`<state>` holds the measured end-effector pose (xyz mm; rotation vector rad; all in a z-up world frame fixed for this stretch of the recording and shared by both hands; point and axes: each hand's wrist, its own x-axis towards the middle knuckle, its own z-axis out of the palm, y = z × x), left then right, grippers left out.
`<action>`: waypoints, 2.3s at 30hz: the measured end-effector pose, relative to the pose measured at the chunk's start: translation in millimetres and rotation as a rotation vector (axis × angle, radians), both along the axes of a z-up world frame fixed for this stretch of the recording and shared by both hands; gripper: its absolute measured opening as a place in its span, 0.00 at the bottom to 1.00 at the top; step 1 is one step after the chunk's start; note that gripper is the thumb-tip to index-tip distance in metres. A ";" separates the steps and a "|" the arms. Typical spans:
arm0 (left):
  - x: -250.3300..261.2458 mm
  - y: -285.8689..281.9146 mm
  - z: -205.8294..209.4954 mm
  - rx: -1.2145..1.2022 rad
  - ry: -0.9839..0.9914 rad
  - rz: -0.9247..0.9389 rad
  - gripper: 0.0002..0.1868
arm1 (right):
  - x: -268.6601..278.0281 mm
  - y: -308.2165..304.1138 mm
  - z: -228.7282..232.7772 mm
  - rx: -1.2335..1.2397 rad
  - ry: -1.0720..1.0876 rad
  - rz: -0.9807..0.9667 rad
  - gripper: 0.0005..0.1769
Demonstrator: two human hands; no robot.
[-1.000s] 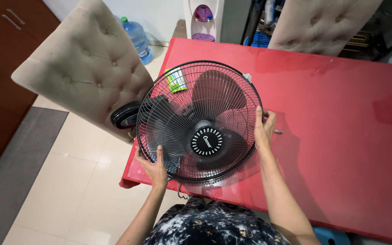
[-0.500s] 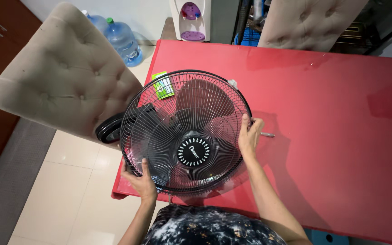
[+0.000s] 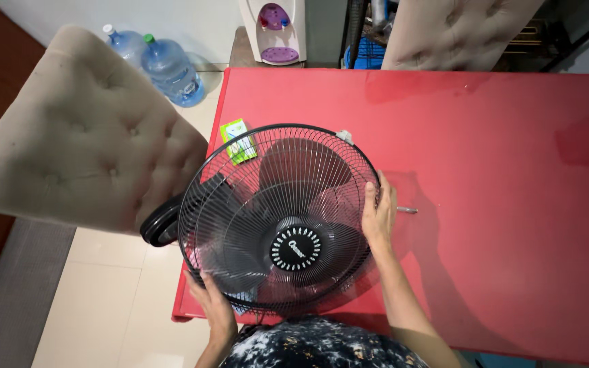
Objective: The person assembles a table fan by attaching the front and rear wire cages to the fan body. They align the cages, press them into place, and rotate the fan to check fit. The fan remains on a red table throughout.
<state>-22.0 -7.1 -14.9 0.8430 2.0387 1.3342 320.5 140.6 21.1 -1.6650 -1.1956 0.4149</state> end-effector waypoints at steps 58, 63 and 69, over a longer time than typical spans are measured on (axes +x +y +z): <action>53.6 278.3 257.5 0.417 0.838 -1.336 0.41 | 3.8 -10.4 20.0 -0.019 -0.105 -0.070 0.32; 57.0 289.0 254.3 0.319 0.781 -1.424 0.41 | 7.9 -8.3 20.7 0.021 -0.136 -0.033 0.30; 65.1 295.2 253.6 0.285 0.717 -1.501 0.40 | 14.0 -12.4 12.0 0.032 -0.039 -0.008 0.28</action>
